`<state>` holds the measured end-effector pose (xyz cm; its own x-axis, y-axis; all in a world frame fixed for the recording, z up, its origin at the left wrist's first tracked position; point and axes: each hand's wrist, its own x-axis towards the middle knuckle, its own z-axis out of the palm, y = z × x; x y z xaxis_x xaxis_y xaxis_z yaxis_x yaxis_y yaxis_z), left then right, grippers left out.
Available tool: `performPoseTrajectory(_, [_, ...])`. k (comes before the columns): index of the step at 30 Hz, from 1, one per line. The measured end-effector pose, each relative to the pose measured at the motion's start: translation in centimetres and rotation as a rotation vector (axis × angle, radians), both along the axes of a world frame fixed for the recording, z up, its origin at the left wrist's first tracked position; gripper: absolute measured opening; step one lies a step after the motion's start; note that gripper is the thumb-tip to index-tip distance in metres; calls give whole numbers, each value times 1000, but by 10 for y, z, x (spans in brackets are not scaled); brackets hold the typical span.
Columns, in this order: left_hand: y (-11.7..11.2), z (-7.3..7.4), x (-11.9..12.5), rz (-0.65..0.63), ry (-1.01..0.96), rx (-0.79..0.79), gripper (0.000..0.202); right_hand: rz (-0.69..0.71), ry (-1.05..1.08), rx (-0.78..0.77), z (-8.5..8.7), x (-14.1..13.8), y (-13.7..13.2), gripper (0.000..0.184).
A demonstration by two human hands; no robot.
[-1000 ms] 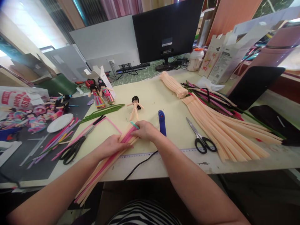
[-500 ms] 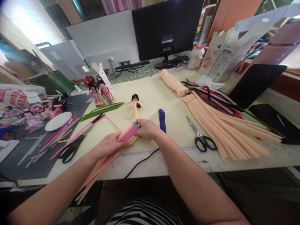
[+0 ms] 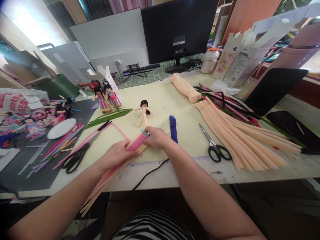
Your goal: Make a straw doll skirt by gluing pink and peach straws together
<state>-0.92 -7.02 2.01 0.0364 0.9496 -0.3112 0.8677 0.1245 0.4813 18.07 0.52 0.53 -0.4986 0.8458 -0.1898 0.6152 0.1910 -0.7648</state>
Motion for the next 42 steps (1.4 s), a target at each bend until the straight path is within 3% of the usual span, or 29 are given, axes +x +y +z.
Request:
performPoseTrajectory(12, [-1,2,-3,-19,-21,13,48,9,-51,7,2,-1,-2,24])
performPoseTrajectory(23, [-2,9,-12,-29,-84,3,24,20,-93,36,0,-4,-2,21])
performPoseTrajectory(31, [2,7,-20,-96,-66,2,24,36,-101,65,-2,-4,-1,19])
performPoseTrajectory(33, [1,9,-18,-106,-11,55,24,42,-106,68,-1,-4,-1,19])
performPoseTrajectory(37, [-17,16,-4,-227,209,361,17,50,-119,75,0,-5,-1,19])
performPoseTrajectory(39, [-30,16,4,-375,285,415,18,51,-131,84,0,-6,-1,20])
performPoseTrajectory(42, [-44,10,10,-439,361,436,26,48,-147,94,1,-7,-1,24])
